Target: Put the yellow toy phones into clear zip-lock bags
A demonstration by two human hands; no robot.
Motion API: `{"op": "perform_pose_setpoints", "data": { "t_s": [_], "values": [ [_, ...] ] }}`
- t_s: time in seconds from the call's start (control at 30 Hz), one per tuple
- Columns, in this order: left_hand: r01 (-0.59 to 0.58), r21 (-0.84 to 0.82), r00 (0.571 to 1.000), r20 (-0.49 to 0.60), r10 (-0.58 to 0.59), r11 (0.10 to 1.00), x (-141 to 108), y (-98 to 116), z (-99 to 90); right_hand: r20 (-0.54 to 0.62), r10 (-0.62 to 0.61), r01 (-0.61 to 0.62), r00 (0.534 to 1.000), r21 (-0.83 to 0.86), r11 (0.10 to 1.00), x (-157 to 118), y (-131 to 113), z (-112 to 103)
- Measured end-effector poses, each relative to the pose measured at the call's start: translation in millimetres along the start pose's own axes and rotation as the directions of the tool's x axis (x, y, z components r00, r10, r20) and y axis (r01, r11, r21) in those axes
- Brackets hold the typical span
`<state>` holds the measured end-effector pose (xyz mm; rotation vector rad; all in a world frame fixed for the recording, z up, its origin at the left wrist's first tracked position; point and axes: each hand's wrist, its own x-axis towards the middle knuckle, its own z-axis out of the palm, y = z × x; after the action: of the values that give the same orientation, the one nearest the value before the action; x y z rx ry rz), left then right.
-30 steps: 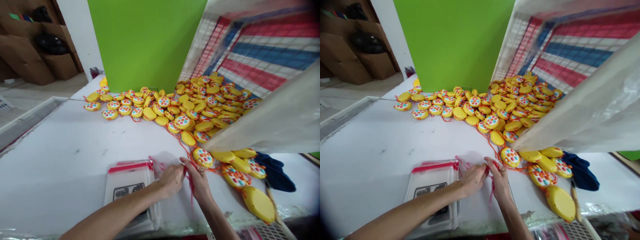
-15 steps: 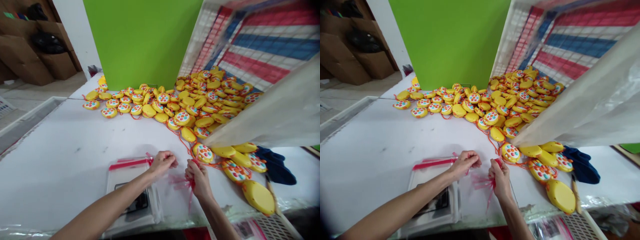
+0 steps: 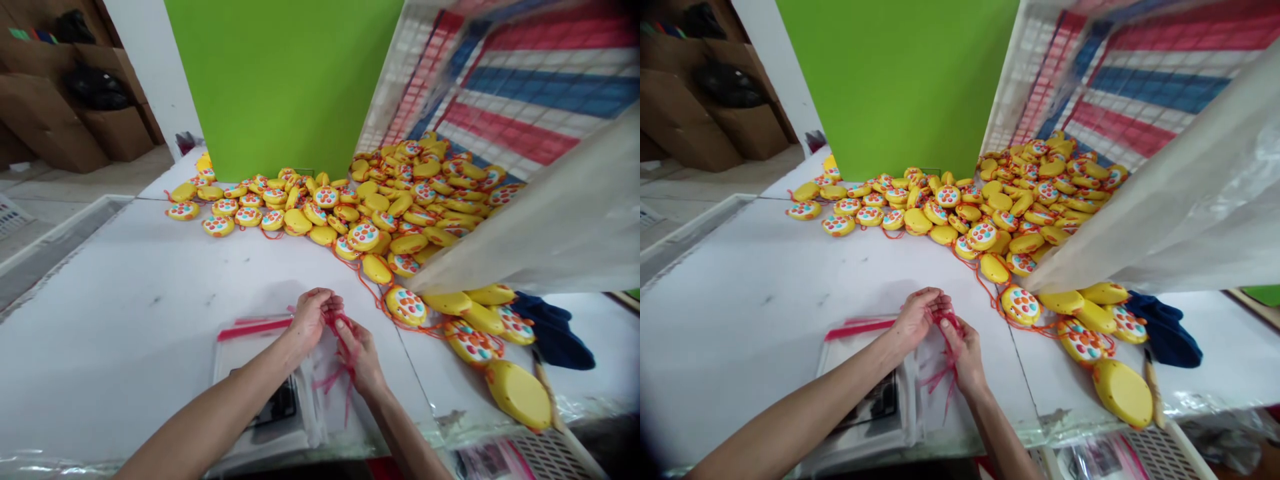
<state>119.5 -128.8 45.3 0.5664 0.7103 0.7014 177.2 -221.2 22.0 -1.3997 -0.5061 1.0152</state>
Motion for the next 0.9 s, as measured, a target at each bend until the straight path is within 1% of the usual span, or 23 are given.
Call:
{"op": "perform_pose_setpoints", "data": {
  "t_s": [0.1, 0.2, 0.33, 0.37, 0.4, 0.43, 0.47, 0.5, 0.53, 0.57, 0.6, 0.63, 0.7, 0.77, 0.9],
  "values": [
    [0.001, -0.002, 1.000, -0.003, -0.001, 1.000, -1.6, -0.3, 2.3, 0.041, 0.017, -0.017, 0.999, 0.006, 1.000, -1.0, 2.5, 9.4],
    [-0.018, 0.048, 1.000, 0.009, 0.018, 0.999, -2.3, 2.8, 1.0, 0.050, 0.042, -0.042, 0.998, 0.008, 0.999, -0.3, 4.9, 12.5],
    [-0.115, 0.223, 0.993, 0.035, 0.110, 0.968, -11.0, 18.9, -8.4, 0.054, 0.068, -0.068, 0.996, 0.000, 0.998, -0.8, 4.0, 6.3],
    [-0.141, 0.265, 0.990, 0.051, 0.132, 0.954, -16.1, 24.6, -11.3, 0.061, 0.071, -0.070, 0.996, -0.007, 0.997, -1.4, 2.8, 4.2],
    [-0.184, 0.327, 0.982, 0.102, 0.158, 0.927, -22.2, 30.5, -14.2, 0.071, 0.072, -0.072, 0.995, -0.014, 0.997, -2.2, 1.4, 2.2],
    [-0.257, 0.423, 0.962, 0.197, 0.188, 0.869, -28.8, 36.0, -16.9, 0.085, 0.074, -0.072, 0.994, -0.022, 0.997, -2.9, -0.2, 0.6],
    [-0.355, 0.541, 0.924, 0.328, 0.197, 0.762, -35.1, 41.0, -19.4, 0.100, 0.077, -0.074, 0.992, -0.031, 0.997, -3.5, -1.9, -0.7],
    [-0.464, 0.649, 0.867, 0.471, 0.160, 0.603, -40.7, 45.0, -21.7, 0.116, 0.082, -0.077, 0.990, -0.040, 0.996, -4.1, -3.7, -1.5],
    [-0.562, 0.718, 0.806, 0.588, 0.075, 0.410, -45.0, 47.9, -23.7, 0.135, 0.088, -0.082, 0.987, -0.050, 0.995, -4.5, -5.8, -2.0],
    [-0.631, 0.742, 0.757, 0.653, -0.031, 0.225, -47.8, 49.6, -25.5, 0.155, 0.096, -0.087, 0.983, -0.061, 0.994, -5.0, -8.0, -2.1],
    [-0.662, 0.744, 0.734, 0.669, -0.123, 0.093, -49.2, 50.2, -27.1, 0.176, 0.102, -0.091, 0.979, -0.071, 0.993, -5.5, -10.5, -2.0],
    [-0.661, 0.750, 0.734, 0.655, -0.180, 0.035, -49.4, 49.8, -28.4, 0.196, 0.108, -0.093, 0.975, -0.082, 0.992, -6.2, -13.1, -1.7],
    [-0.646, 0.763, 0.742, 0.633, -0.219, 0.019, -48.0, 47.0, -29.9, 0.233, 0.113, -0.091, 0.966, -0.103, 0.991, -8.3, -18.4, -1.0],
    [-0.633, 0.773, 0.752, 0.626, -0.209, 0.039, -47.0, 43.4, -29.8, 0.246, 0.110, -0.083, 0.963, -0.115, 0.990, -11.0, -22.5, -0.1],
    [-0.605, 0.793, 0.776, 0.608, -0.170, 0.071, -50.9, 41.2, -26.1, 0.202, 0.064, -0.043, 0.977, -0.107, 0.993, -15.0, -21.2, 1.9]
  ]
}}
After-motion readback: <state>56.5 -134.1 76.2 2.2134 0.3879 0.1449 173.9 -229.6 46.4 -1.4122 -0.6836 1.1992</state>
